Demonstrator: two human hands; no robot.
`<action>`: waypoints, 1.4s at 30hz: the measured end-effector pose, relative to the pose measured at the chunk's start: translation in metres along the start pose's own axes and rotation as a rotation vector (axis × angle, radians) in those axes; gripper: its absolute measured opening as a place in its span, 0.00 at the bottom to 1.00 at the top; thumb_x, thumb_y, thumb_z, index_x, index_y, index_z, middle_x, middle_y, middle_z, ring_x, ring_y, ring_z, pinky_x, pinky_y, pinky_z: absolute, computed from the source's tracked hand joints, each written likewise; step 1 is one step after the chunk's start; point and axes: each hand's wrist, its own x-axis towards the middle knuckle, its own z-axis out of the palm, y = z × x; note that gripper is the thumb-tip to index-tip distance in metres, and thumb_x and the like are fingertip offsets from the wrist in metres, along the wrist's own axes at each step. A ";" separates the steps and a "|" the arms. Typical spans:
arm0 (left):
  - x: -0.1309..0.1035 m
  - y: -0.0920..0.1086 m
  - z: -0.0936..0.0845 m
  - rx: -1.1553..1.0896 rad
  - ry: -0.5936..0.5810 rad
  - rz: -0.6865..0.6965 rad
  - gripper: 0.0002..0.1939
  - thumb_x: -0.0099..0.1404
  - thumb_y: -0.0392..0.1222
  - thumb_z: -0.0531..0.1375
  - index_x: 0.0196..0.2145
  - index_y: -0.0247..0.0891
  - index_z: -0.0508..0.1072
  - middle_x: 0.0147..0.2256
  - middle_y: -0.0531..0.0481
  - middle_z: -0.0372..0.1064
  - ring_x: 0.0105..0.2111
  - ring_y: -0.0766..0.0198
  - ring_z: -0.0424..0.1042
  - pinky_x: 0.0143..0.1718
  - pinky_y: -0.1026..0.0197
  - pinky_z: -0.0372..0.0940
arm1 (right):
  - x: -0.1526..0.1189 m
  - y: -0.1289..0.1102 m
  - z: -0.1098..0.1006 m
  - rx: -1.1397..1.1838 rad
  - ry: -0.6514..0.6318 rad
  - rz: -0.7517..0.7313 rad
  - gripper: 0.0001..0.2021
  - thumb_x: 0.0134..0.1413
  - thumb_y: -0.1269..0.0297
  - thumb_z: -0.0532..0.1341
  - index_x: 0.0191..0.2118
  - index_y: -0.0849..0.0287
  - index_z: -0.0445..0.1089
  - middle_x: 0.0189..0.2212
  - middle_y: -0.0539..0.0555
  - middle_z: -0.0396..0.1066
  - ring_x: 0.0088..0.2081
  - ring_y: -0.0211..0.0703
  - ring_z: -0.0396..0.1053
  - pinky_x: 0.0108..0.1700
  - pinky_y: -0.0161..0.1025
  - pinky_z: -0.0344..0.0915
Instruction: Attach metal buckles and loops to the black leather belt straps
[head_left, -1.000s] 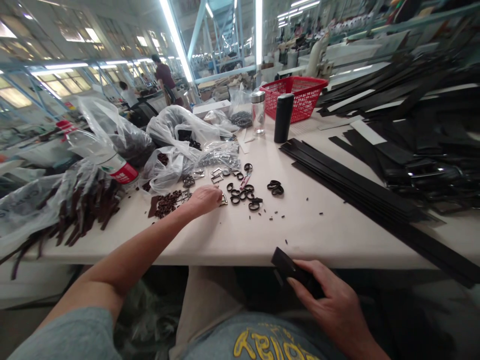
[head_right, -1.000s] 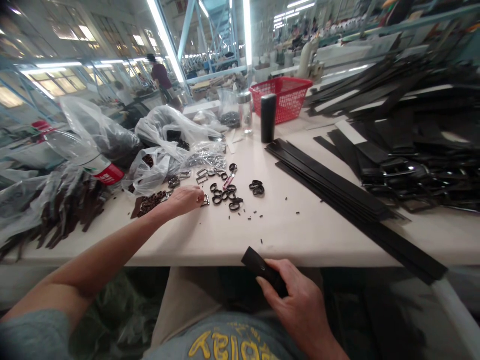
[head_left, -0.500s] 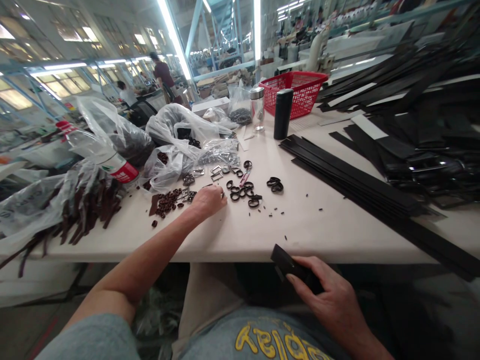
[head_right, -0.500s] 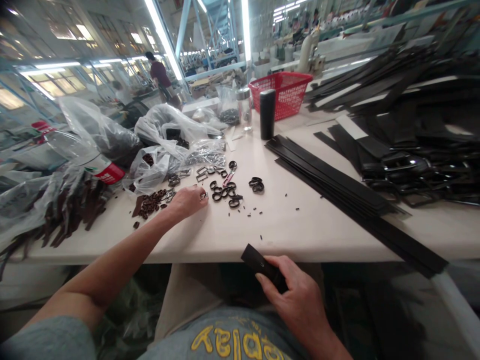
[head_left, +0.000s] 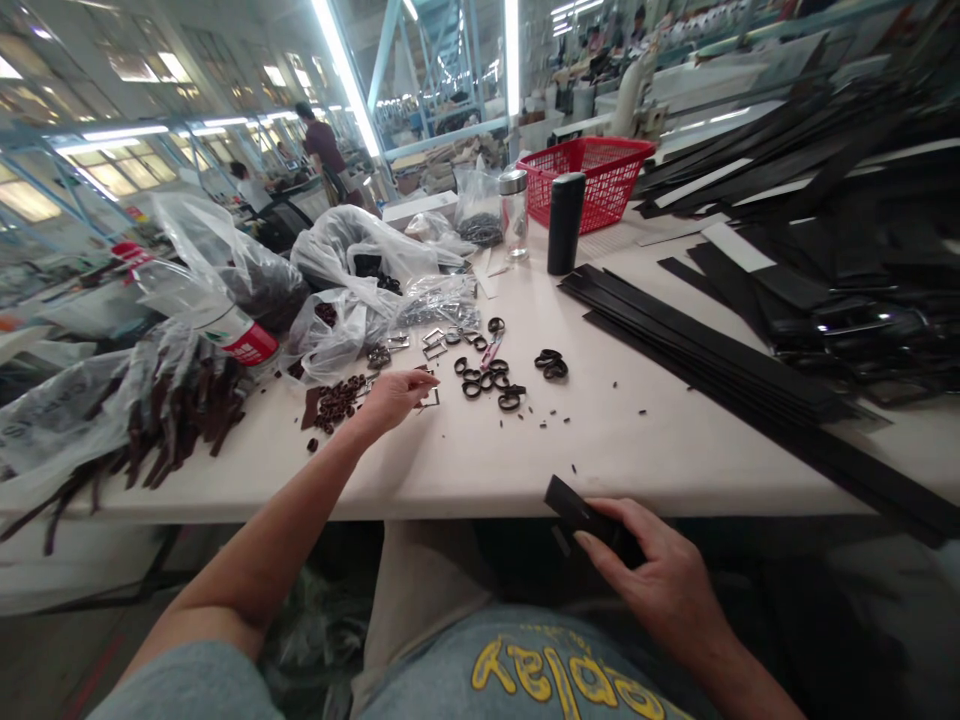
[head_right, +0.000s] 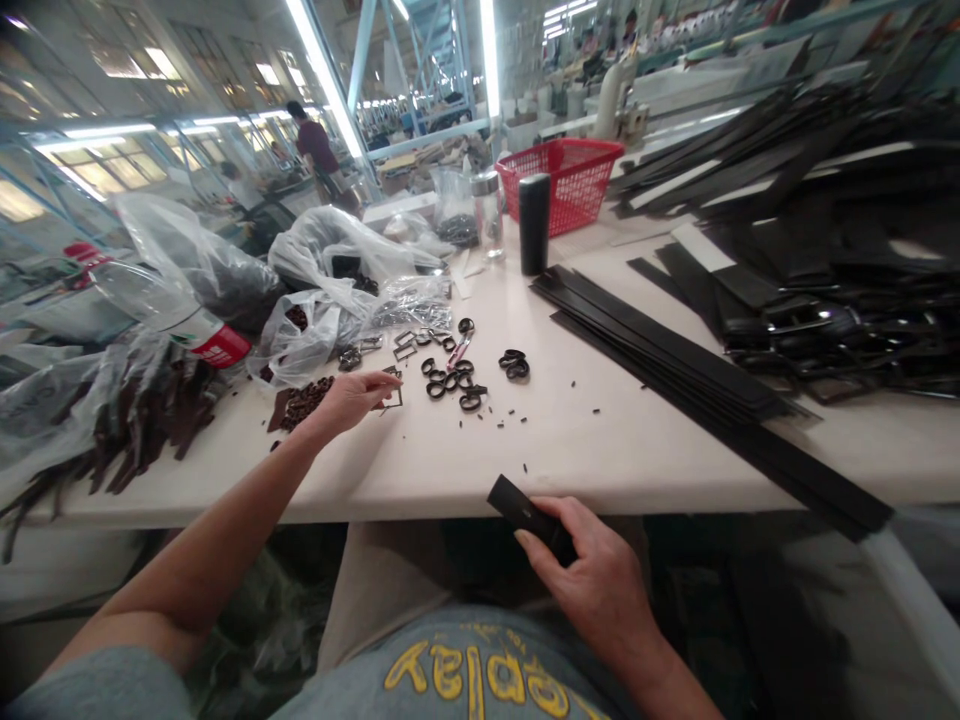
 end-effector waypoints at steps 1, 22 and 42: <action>-0.002 0.001 0.001 -0.042 -0.011 0.005 0.16 0.63 0.42 0.56 0.42 0.35 0.80 0.26 0.49 0.76 0.25 0.64 0.75 0.28 0.65 0.68 | 0.001 0.001 0.000 0.002 0.010 0.009 0.11 0.58 0.57 0.62 0.43 0.56 0.72 0.38 0.54 0.78 0.38 0.47 0.77 0.41 0.40 0.72; -0.090 0.139 0.069 -1.151 0.257 0.272 0.04 0.67 0.39 0.61 0.40 0.42 0.72 0.39 0.50 0.77 0.41 0.62 0.78 0.44 0.60 0.73 | 0.043 -0.061 -0.002 1.380 -0.283 0.598 0.17 0.46 0.52 0.69 0.34 0.63 0.73 0.26 0.49 0.70 0.19 0.28 0.59 0.20 0.28 0.51; -0.118 0.123 0.100 -1.197 0.032 0.193 0.23 0.65 0.49 0.61 0.57 0.46 0.67 0.52 0.43 0.70 0.50 0.56 0.72 0.49 0.56 0.70 | 0.042 -0.069 -0.022 0.514 0.058 0.252 0.10 0.51 0.61 0.66 0.39 0.58 0.73 0.32 0.51 0.76 0.32 0.41 0.71 0.37 0.38 0.67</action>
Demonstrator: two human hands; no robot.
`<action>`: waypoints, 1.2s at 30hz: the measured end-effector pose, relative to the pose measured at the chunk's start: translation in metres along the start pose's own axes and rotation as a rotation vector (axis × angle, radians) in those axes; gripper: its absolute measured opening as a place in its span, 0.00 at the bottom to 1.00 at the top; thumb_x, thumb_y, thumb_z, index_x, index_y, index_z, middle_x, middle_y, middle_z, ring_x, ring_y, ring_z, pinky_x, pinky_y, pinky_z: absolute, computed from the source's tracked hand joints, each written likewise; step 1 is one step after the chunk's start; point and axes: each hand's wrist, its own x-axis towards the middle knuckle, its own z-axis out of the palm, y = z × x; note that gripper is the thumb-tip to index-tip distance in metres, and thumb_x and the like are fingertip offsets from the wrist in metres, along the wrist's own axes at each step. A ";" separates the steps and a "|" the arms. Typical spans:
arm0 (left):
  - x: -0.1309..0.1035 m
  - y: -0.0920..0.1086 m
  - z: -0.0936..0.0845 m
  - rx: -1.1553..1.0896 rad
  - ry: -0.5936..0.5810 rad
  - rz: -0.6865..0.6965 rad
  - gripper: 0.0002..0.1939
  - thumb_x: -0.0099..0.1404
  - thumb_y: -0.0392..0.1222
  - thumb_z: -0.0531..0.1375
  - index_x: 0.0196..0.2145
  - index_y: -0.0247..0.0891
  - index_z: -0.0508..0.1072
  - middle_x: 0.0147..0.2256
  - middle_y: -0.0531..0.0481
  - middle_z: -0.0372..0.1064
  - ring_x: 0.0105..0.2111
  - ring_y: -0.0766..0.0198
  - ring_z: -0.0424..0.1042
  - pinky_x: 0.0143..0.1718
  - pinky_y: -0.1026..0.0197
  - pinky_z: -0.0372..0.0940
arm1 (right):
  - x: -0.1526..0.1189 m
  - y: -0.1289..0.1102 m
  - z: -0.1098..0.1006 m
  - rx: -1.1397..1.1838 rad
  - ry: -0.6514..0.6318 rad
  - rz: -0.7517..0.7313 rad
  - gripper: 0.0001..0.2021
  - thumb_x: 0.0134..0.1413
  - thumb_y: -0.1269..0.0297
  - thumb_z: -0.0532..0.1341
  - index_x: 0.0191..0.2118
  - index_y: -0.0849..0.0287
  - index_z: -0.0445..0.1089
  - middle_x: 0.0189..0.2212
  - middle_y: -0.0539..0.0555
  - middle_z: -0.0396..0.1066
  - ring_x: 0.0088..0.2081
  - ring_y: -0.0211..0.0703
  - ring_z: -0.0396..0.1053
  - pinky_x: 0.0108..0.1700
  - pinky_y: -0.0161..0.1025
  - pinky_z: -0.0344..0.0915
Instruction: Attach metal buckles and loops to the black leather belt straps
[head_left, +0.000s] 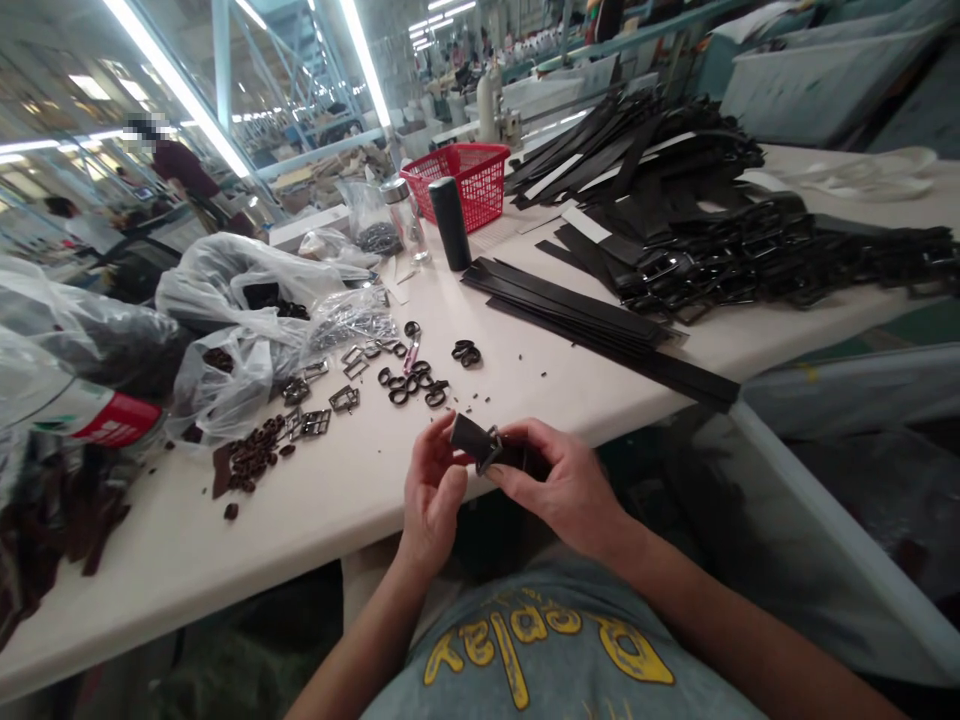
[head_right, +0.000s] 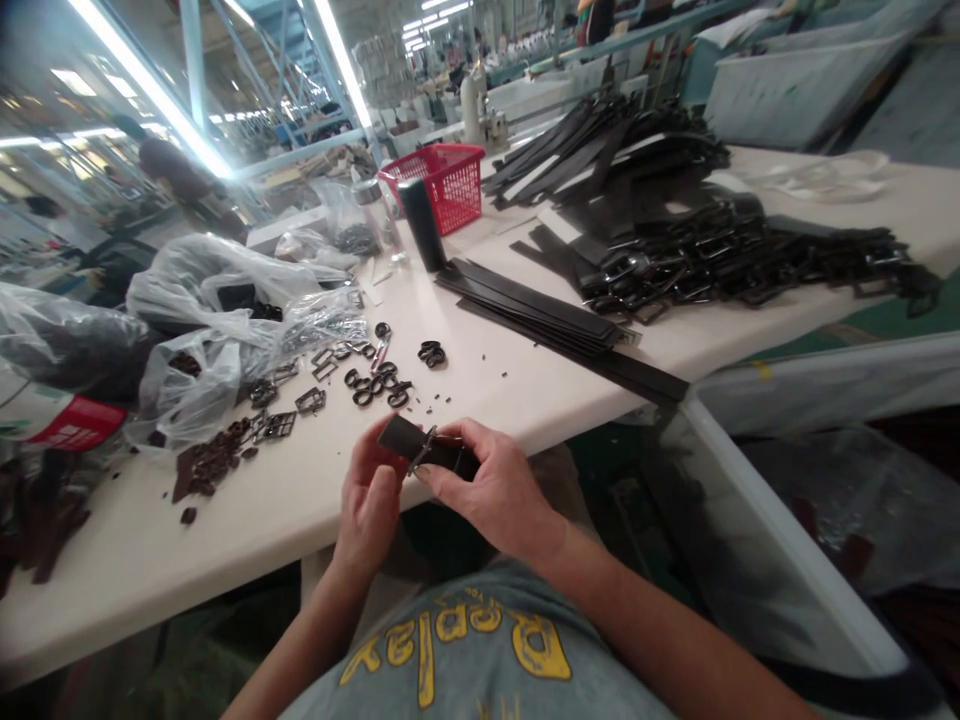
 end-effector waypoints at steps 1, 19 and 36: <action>-0.002 -0.004 -0.002 -0.011 -0.037 -0.088 0.23 0.66 0.51 0.60 0.57 0.44 0.68 0.48 0.44 0.72 0.46 0.57 0.74 0.46 0.56 0.71 | -0.001 0.000 -0.002 -0.148 0.040 -0.075 0.09 0.51 0.63 0.65 0.39 0.58 0.73 0.34 0.52 0.77 0.35 0.43 0.72 0.39 0.39 0.67; -0.003 -0.003 0.025 -0.341 0.141 -0.353 0.27 0.51 0.37 0.72 0.49 0.43 0.73 0.37 0.54 0.75 0.38 0.67 0.72 0.44 0.65 0.66 | -0.008 0.018 0.006 -0.902 0.149 -0.484 0.06 0.59 0.67 0.59 0.41 0.61 0.70 0.31 0.54 0.75 0.31 0.45 0.73 0.32 0.38 0.61; 0.007 0.003 0.004 -0.376 0.246 -0.269 0.14 0.47 0.35 0.73 0.34 0.40 0.79 0.33 0.55 0.78 0.34 0.68 0.74 0.40 0.66 0.67 | -0.009 0.014 -0.020 -0.258 -0.351 0.061 0.05 0.56 0.65 0.61 0.36 0.58 0.73 0.28 0.48 0.73 0.31 0.40 0.68 0.34 0.34 0.63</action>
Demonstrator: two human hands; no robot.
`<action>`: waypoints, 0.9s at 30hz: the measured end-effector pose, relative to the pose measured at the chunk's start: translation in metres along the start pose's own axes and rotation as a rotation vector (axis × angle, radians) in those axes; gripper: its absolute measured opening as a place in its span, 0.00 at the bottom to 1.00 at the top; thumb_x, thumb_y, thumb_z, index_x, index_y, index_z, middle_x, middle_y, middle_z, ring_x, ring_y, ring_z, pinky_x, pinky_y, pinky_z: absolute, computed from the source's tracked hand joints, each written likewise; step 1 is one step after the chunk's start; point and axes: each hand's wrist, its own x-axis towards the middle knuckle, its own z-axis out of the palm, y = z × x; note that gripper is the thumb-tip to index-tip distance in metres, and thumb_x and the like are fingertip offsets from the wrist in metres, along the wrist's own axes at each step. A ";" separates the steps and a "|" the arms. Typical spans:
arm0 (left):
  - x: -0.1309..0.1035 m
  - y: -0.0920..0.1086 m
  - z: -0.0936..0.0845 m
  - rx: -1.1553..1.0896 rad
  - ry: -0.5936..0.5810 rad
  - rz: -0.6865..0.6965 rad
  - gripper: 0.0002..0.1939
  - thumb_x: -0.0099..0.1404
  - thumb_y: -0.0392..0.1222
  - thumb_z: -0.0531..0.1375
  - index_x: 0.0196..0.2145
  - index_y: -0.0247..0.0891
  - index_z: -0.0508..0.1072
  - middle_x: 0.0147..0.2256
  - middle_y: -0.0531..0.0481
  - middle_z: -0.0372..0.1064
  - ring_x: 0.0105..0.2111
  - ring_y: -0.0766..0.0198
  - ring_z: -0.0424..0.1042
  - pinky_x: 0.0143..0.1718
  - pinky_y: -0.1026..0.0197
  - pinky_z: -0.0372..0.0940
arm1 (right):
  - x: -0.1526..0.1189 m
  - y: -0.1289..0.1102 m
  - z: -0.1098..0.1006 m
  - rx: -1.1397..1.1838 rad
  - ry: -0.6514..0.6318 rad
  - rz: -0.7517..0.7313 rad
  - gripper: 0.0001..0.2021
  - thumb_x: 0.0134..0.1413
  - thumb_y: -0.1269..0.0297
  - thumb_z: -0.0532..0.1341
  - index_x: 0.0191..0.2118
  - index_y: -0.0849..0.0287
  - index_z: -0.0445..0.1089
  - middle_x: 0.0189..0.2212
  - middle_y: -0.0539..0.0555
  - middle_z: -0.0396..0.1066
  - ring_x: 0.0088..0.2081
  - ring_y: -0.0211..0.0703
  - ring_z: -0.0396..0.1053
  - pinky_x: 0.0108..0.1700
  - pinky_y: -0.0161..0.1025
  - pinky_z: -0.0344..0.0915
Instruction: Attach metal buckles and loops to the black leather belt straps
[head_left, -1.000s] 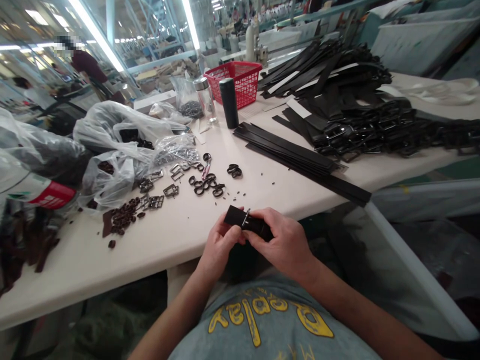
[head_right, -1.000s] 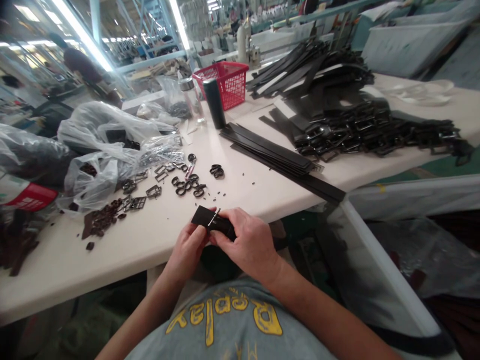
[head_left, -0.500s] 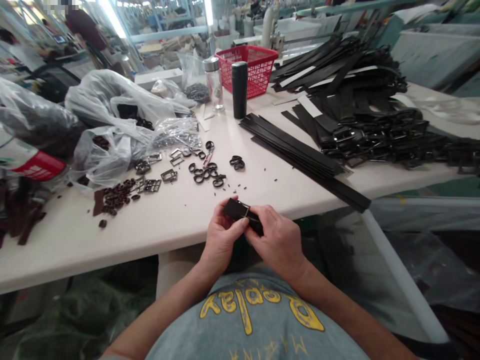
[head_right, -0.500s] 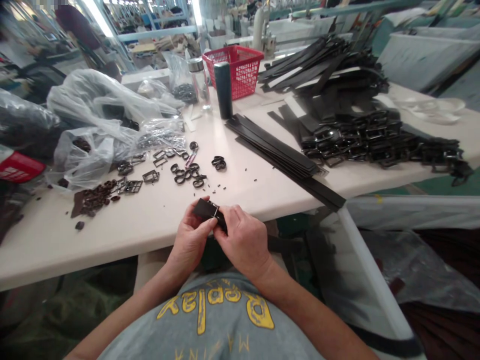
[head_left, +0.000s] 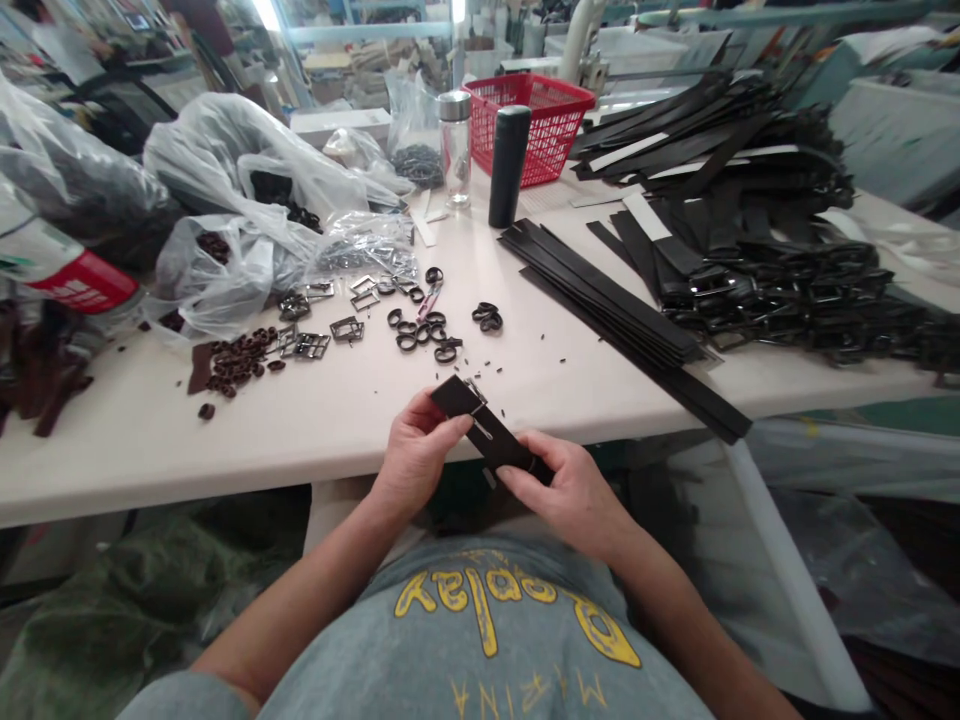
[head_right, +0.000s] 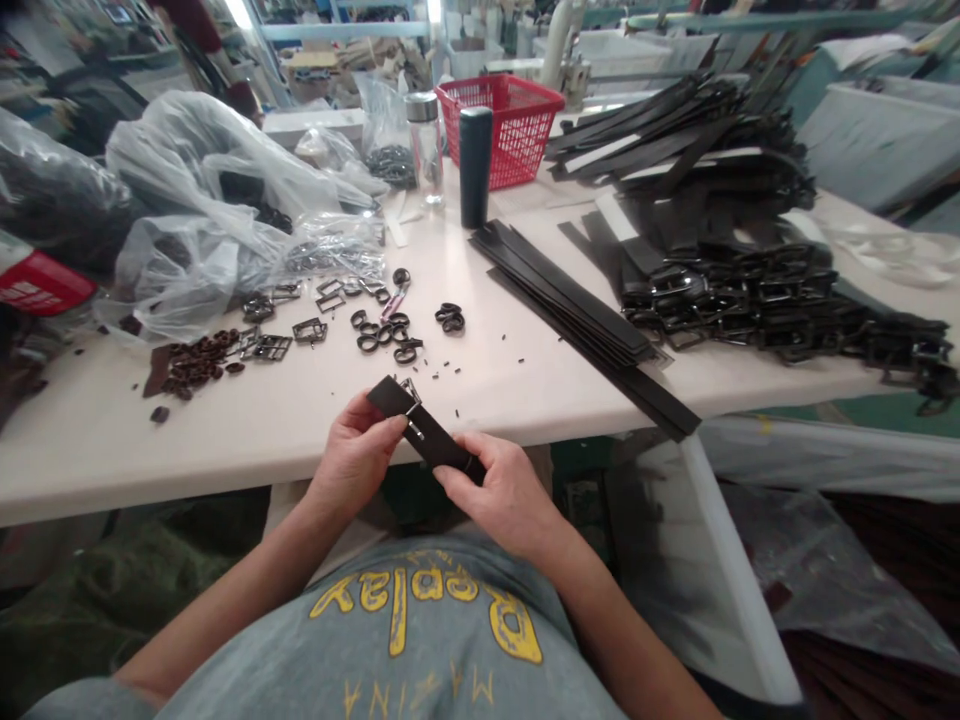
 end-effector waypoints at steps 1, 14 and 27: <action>0.001 0.003 -0.001 -0.014 -0.013 -0.040 0.15 0.46 0.35 0.73 0.34 0.40 0.79 0.33 0.54 0.79 0.33 0.68 0.74 0.40 0.66 0.67 | -0.001 0.000 -0.003 0.066 -0.042 -0.007 0.06 0.57 0.66 0.59 0.37 0.59 0.74 0.30 0.49 0.74 0.32 0.40 0.69 0.36 0.34 0.64; -0.016 0.000 -0.012 0.032 -0.306 -0.387 0.12 0.57 0.43 0.69 0.39 0.37 0.79 0.30 0.50 0.77 0.27 0.64 0.75 0.34 0.60 0.72 | 0.011 -0.002 0.003 0.064 -0.166 -0.042 0.14 0.64 0.62 0.55 0.31 0.61 0.72 0.27 0.51 0.73 0.29 0.38 0.68 0.34 0.33 0.62; -0.018 0.005 -0.008 0.052 -0.340 -0.323 0.15 0.53 0.44 0.71 0.38 0.36 0.80 0.32 0.48 0.78 0.29 0.62 0.75 0.35 0.60 0.70 | 0.007 0.001 0.015 0.005 -0.007 -0.016 0.19 0.65 0.55 0.56 0.26 0.60 0.69 0.21 0.49 0.69 0.24 0.36 0.64 0.28 0.33 0.58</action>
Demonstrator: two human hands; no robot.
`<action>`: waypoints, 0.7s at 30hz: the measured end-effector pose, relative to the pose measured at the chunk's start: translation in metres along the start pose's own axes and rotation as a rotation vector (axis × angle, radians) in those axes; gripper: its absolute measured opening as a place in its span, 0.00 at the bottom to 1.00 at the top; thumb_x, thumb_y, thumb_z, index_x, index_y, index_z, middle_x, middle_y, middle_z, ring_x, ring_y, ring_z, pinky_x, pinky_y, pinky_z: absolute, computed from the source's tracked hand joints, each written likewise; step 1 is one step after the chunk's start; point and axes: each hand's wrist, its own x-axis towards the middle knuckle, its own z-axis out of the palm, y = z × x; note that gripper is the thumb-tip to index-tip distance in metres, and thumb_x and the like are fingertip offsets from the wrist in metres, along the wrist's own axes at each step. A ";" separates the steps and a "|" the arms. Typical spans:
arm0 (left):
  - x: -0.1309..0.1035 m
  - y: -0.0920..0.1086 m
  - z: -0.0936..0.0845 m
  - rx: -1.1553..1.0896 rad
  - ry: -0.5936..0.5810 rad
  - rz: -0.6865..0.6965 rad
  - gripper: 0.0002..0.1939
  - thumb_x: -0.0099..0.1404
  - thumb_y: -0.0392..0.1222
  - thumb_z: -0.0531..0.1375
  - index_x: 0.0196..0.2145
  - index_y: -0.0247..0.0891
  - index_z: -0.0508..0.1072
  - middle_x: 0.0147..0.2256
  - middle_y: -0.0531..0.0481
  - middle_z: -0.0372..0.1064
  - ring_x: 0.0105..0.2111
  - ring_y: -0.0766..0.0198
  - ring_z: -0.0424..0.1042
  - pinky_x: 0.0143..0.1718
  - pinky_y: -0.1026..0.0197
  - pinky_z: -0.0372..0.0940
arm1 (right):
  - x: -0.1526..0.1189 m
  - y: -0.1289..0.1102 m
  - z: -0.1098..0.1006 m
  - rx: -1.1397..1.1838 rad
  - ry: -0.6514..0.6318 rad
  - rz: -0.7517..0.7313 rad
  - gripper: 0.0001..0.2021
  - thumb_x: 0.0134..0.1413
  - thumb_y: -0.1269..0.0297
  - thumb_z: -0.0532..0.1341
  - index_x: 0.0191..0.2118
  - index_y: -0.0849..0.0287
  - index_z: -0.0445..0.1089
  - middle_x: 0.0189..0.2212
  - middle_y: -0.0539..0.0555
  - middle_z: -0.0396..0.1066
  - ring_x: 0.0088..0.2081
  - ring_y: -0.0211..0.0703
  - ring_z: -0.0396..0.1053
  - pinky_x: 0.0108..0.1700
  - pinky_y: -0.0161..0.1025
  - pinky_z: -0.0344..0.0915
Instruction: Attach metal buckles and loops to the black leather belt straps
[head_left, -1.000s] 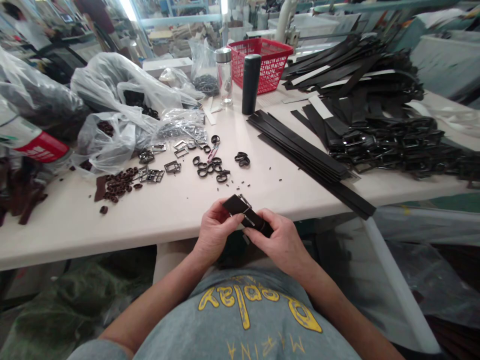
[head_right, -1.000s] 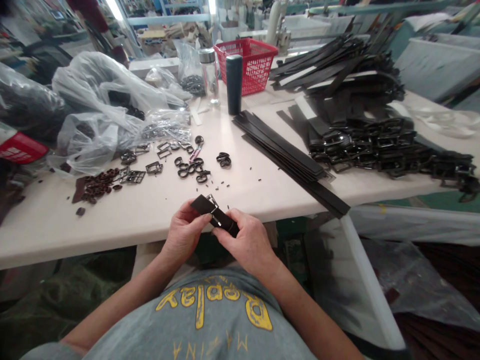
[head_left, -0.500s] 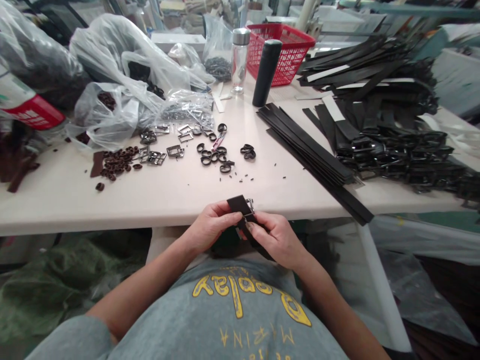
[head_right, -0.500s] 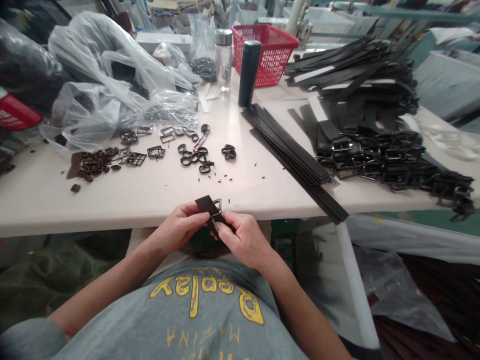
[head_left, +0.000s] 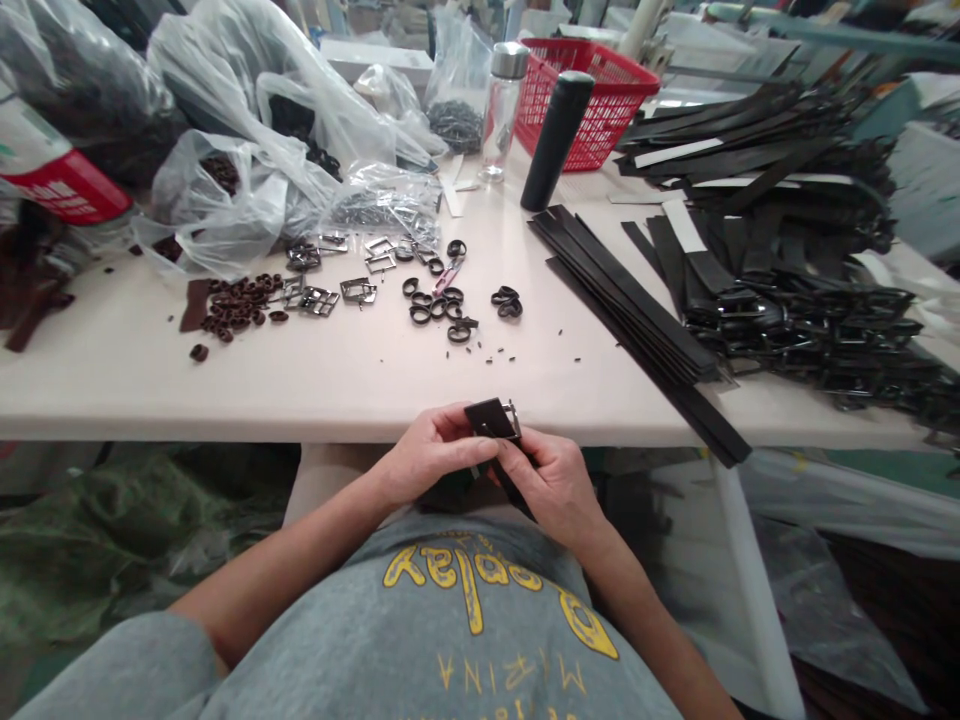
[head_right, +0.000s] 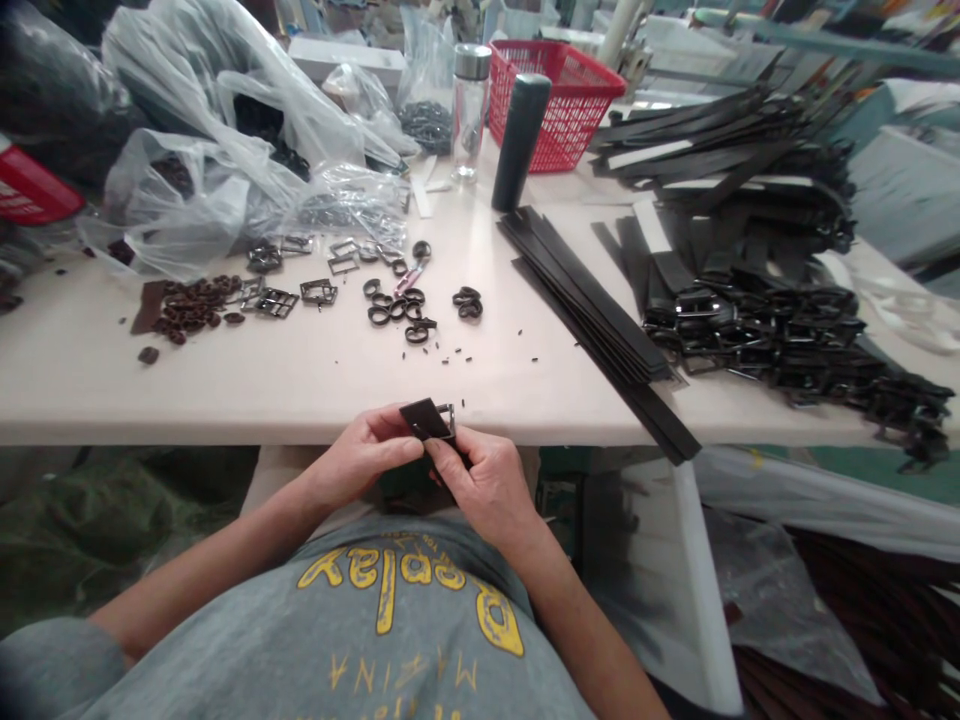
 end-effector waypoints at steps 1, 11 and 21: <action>0.001 -0.001 0.000 0.009 0.061 -0.006 0.13 0.54 0.45 0.71 0.35 0.36 0.80 0.30 0.49 0.78 0.27 0.63 0.74 0.33 0.61 0.69 | 0.000 0.000 0.001 -0.007 -0.007 -0.001 0.18 0.65 0.55 0.56 0.26 0.60 0.70 0.22 0.49 0.70 0.25 0.37 0.65 0.29 0.33 0.59; 0.010 0.005 -0.010 -0.135 0.370 0.129 0.11 0.48 0.39 0.72 0.31 0.35 0.81 0.30 0.49 0.79 0.29 0.66 0.73 0.35 0.64 0.68 | -0.012 0.017 0.004 0.178 -0.240 0.101 0.11 0.67 0.59 0.54 0.39 0.59 0.69 0.26 0.49 0.72 0.28 0.39 0.70 0.34 0.35 0.67; 0.011 -0.001 0.003 -0.301 0.255 0.026 0.12 0.48 0.38 0.73 0.31 0.34 0.80 0.28 0.50 0.77 0.27 0.66 0.73 0.32 0.64 0.67 | -0.014 0.014 0.010 -0.214 -0.021 0.006 0.11 0.66 0.60 0.53 0.34 0.57 0.67 0.24 0.51 0.72 0.26 0.40 0.70 0.30 0.35 0.62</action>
